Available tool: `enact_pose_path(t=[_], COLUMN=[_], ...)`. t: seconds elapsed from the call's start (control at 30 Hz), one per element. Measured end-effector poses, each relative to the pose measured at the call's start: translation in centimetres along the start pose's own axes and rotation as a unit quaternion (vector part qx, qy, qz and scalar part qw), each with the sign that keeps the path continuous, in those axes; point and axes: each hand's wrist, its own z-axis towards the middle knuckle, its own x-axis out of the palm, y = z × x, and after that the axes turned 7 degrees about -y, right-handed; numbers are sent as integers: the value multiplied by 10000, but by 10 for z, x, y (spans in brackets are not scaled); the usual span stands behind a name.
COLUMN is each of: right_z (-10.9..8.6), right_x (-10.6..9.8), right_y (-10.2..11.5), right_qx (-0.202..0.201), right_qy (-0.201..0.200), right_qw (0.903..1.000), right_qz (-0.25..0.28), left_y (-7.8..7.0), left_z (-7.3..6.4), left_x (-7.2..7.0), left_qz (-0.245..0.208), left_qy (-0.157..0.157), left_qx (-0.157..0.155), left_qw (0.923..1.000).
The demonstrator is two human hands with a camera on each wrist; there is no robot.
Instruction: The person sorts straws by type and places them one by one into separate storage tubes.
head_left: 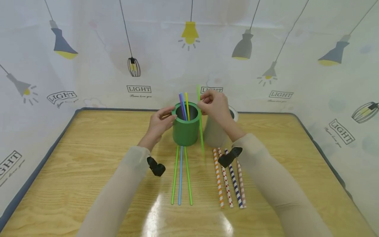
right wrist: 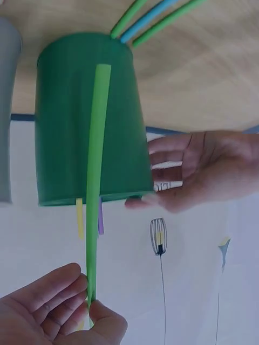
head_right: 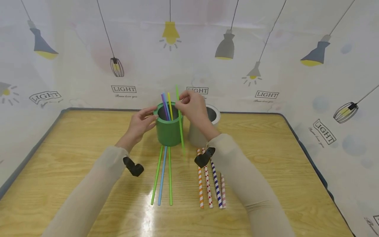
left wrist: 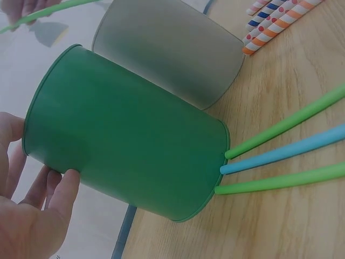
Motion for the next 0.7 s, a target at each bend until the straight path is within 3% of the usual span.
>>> enact_pose_path(t=[0.37,0.7], right_z=[38,53], right_x=[-2,-4], right_y=[27,41], right_qx=[-389,-577], right_qy=[-429,-560], right_qw=[9980,9965], right_qz=[255,223], left_y=[-1,-1], left_z=[-1,-1], left_x=[0,1], left_qz=[61,-72], left_qy=[-70,-56], left_qx=[-27,1], left_qw=[10000,10000])
